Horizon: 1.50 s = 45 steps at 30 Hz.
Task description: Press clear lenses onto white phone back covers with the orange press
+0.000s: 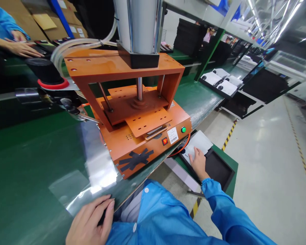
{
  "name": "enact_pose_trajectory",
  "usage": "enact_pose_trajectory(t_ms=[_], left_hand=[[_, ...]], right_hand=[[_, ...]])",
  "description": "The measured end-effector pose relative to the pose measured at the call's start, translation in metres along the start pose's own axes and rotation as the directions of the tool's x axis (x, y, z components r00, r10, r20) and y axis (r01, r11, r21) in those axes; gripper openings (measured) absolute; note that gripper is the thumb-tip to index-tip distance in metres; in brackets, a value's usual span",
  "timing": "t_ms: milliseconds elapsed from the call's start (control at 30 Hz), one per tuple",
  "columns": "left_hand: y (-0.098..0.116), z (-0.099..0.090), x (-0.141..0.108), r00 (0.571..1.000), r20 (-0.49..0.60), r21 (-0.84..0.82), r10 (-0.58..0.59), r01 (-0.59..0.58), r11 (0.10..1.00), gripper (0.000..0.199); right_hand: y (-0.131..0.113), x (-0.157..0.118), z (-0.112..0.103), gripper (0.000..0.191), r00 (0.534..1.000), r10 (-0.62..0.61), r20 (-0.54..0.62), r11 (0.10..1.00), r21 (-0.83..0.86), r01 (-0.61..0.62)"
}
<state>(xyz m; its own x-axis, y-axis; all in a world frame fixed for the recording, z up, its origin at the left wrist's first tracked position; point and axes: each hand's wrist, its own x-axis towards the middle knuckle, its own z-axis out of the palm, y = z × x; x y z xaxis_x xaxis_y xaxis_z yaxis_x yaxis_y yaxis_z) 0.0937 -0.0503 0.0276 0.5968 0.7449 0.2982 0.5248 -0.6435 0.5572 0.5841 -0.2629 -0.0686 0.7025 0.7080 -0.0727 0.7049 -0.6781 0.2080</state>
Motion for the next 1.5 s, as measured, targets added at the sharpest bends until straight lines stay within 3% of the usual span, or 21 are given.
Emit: enact_pose_trajectory(t_ms=[100,300,500,667,800,1000,1200,1333,1500], left_hand=[[0.0,0.0,0.0,1.0,-0.002,-0.002,-0.005,0.005,1.0,0.012],[0.002,0.0,0.002,1.0,-0.005,-0.008,0.004,-0.004,1.0,0.013],[0.004,0.0,0.003,1.0,0.001,0.017,-0.003,0.003,1.0,0.012],[0.005,0.0,0.004,1.0,-0.028,0.015,0.002,-0.001,1.0,0.013],[0.005,0.0,0.004,1.0,-0.021,0.005,-0.005,0.005,1.0,0.013],[0.006,-0.002,0.003,1.0,0.0,-0.006,-0.022,0.022,1.0,0.015],[0.009,-0.002,0.006,0.999,-0.005,0.007,-0.036,0.036,0.999,0.014],[0.009,-0.003,0.008,1.0,0.001,0.001,-0.027,0.027,1.0,0.014],[0.009,-0.003,0.008,1.0,-0.003,0.026,-0.031,0.031,0.999,0.012]], right_hand=[[0.003,0.004,0.004,0.074,0.994,0.107,0.024,0.994,-0.014,-0.107],[-0.003,-0.006,0.01,0.084,0.997,0.062,0.055,0.997,-0.059,-0.058],[-0.007,-0.001,-0.007,0.08,0.995,0.071,0.076,0.993,-0.102,-0.063],[-0.01,0.011,-0.013,0.05,0.957,0.026,0.29,0.998,-0.061,-0.009],[-0.018,0.011,-0.006,0.038,0.938,0.022,0.347,1.0,-0.019,-0.016],[-0.018,0.013,-0.005,0.046,0.916,0.131,0.379,0.991,-0.041,-0.125],[-0.016,0.019,-0.003,0.047,0.916,0.11,0.386,0.993,-0.009,-0.116],[-0.004,0.033,-0.004,0.049,0.911,0.157,0.382,0.986,-0.012,-0.165],[0.009,0.048,-0.001,0.055,0.893,0.132,0.431,0.986,0.037,-0.163]])
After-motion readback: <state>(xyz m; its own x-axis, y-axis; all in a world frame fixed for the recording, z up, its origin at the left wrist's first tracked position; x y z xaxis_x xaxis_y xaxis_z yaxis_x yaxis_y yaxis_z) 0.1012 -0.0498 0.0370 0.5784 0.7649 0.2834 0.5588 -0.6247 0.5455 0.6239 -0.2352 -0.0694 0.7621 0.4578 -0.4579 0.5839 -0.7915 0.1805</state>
